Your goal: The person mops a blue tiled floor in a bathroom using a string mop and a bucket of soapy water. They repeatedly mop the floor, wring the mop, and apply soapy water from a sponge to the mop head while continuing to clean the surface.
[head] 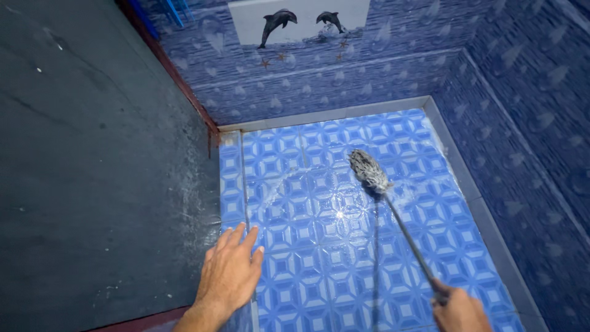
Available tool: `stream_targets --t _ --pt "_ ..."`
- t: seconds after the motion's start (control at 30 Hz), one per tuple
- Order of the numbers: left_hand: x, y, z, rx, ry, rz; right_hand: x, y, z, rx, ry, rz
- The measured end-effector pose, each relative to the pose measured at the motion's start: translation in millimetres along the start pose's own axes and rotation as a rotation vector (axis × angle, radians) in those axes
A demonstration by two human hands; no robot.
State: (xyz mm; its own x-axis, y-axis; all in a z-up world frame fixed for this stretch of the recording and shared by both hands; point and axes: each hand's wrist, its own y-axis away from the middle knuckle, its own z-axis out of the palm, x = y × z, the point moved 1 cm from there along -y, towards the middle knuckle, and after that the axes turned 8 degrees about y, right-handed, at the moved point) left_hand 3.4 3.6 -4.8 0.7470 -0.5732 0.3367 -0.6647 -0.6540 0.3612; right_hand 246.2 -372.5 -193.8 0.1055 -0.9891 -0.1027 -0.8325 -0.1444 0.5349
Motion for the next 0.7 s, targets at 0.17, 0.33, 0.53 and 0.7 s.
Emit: stream_targets --t 0.17,0.33,0.53,0.7 --pt "-4 -1 3 0.008 -0.012 -0.014 -31 14 35 -0.105 0.005 -0.244" --pt "-3 -1 8 0.010 -0.017 -0.009 -81 57 63 -0.047 -0.051 -0.424" --pt "-2 -4 11 0.031 -0.034 0.003 -135 95 23 -0.410 0.132 -0.581" --pt "1 -3 14 0.045 -0.051 0.008 -136 103 -24 -0.360 0.275 -0.504"
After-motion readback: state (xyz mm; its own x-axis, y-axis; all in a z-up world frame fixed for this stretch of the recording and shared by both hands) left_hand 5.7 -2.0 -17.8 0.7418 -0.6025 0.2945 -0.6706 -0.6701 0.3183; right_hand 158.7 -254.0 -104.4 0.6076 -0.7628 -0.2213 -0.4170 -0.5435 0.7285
